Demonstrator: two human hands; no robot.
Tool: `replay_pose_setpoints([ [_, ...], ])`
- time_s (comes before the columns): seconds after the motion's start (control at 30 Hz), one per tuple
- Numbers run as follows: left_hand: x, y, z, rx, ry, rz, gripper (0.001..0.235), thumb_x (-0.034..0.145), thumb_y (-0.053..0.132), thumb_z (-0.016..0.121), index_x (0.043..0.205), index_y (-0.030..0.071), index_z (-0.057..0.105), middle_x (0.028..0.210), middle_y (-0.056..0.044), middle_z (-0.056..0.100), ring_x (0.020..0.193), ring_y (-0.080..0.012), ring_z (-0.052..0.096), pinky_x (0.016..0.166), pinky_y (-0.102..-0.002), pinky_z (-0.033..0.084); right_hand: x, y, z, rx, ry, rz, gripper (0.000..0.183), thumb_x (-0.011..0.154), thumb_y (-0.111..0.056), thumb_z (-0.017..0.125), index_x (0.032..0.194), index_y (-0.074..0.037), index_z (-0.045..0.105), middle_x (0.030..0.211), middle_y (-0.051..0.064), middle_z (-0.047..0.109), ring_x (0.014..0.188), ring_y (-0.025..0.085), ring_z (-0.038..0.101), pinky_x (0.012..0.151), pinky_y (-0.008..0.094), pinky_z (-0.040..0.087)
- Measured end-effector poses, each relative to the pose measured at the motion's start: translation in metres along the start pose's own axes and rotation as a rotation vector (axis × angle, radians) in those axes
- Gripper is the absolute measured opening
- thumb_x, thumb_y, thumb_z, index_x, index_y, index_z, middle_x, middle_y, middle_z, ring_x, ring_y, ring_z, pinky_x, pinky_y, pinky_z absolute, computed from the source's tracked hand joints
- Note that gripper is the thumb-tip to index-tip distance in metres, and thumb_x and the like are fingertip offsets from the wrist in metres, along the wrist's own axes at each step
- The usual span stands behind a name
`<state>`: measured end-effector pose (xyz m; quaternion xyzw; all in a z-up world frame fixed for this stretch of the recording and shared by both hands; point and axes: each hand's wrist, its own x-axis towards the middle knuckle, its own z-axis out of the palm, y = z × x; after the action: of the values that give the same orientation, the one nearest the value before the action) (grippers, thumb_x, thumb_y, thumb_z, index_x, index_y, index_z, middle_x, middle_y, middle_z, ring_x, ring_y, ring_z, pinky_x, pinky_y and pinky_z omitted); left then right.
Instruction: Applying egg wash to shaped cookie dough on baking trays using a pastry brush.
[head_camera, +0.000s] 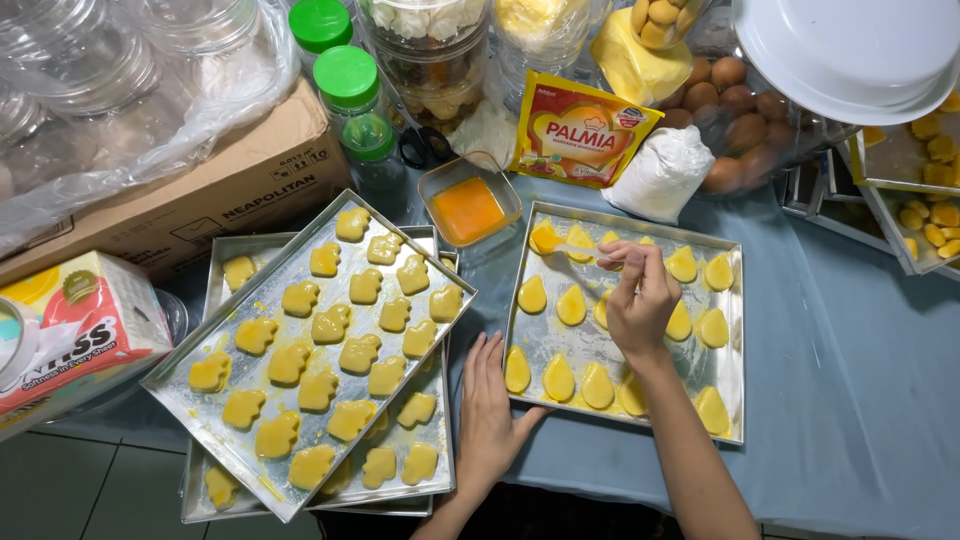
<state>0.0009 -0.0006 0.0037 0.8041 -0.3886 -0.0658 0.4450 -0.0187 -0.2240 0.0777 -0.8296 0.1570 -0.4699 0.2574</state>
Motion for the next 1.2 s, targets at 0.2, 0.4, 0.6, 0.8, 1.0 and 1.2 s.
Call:
replay_pose_setpoints([
  [0.2, -0.001, -0.001, 0.0, 0.006, -0.004, 0.0, 0.097, 0.082, 0.037, 0.087, 0.15, -0.007, 0.034, 0.158, -0.021, 0.039, 0.152, -0.0387, 0.028, 0.122, -0.049, 0.029, 0.002, -0.001, -0.005, -0.02, 0.07, 0.02, 0.037, 0.115, -0.012, 0.034, 0.09, 0.003, 0.056, 0.092, 0.018, 0.072, 0.07, 0.025, 0.073, 0.065, 0.03, 0.055],
  [0.4, -0.001, 0.0, 0.0, 0.018, -0.004, 0.005, 0.098, 0.081, 0.037, 0.089, 0.149, -0.009, 0.034, 0.157, -0.024, 0.04, 0.151, -0.0386, 0.028, 0.122, -0.048, 0.029, 0.001, 0.003, -0.006, -0.054, 0.094, 0.017, 0.037, 0.115, -0.011, 0.036, 0.091, 0.004, 0.058, 0.09, 0.017, 0.074, 0.067, 0.024, 0.071, 0.063, 0.03, 0.055],
  [0.6, 0.0, 0.0, 0.001, 0.012, 0.009, 0.014, 0.099, 0.081, 0.038, 0.089, 0.149, -0.008, 0.035, 0.157, -0.023, 0.04, 0.151, -0.0389, 0.029, 0.122, -0.048, 0.029, 0.004, -0.004, -0.004, 0.004, 0.104, 0.033, 0.036, 0.116, -0.016, 0.033, 0.097, 0.006, 0.055, 0.098, 0.023, 0.073, 0.08, 0.031, 0.076, 0.07, 0.033, 0.06],
  [0.8, 0.0, 0.002, -0.002, 0.014, -0.003, 0.002, 0.099, 0.08, 0.035, 0.09, 0.149, -0.008, 0.034, 0.156, -0.024, 0.04, 0.151, -0.0393, 0.029, 0.121, -0.049, 0.03, 0.002, 0.0, 0.0, 0.049, 0.001, 0.019, 0.035, 0.115, -0.013, 0.036, 0.096, 0.007, 0.057, 0.096, 0.022, 0.071, 0.079, 0.029, 0.074, 0.072, 0.034, 0.063],
  [1.0, -0.001, 0.0, 0.0, 0.007, -0.009, 0.01, 0.098, 0.08, 0.031, 0.09, 0.15, -0.008, 0.033, 0.156, -0.025, 0.039, 0.152, -0.0397, 0.028, 0.122, -0.049, 0.029, 0.008, -0.011, -0.006, 0.105, 0.166, 0.06, 0.034, 0.116, -0.012, 0.031, 0.098, 0.007, 0.052, 0.099, 0.027, 0.07, 0.082, 0.034, 0.074, 0.077, 0.037, 0.063],
  [1.2, 0.0, -0.001, 0.002, 0.022, -0.018, -0.009, 0.101, 0.075, 0.026, 0.093, 0.149, -0.008, 0.034, 0.156, -0.024, 0.041, 0.152, -0.0392, 0.027, 0.122, -0.049, 0.028, 0.01, -0.02, 0.016, 0.434, 0.101, 0.254, 0.031, 0.115, -0.02, 0.032, 0.104, 0.002, 0.052, 0.11, 0.026, 0.068, 0.093, 0.032, 0.074, 0.084, 0.036, 0.065],
])
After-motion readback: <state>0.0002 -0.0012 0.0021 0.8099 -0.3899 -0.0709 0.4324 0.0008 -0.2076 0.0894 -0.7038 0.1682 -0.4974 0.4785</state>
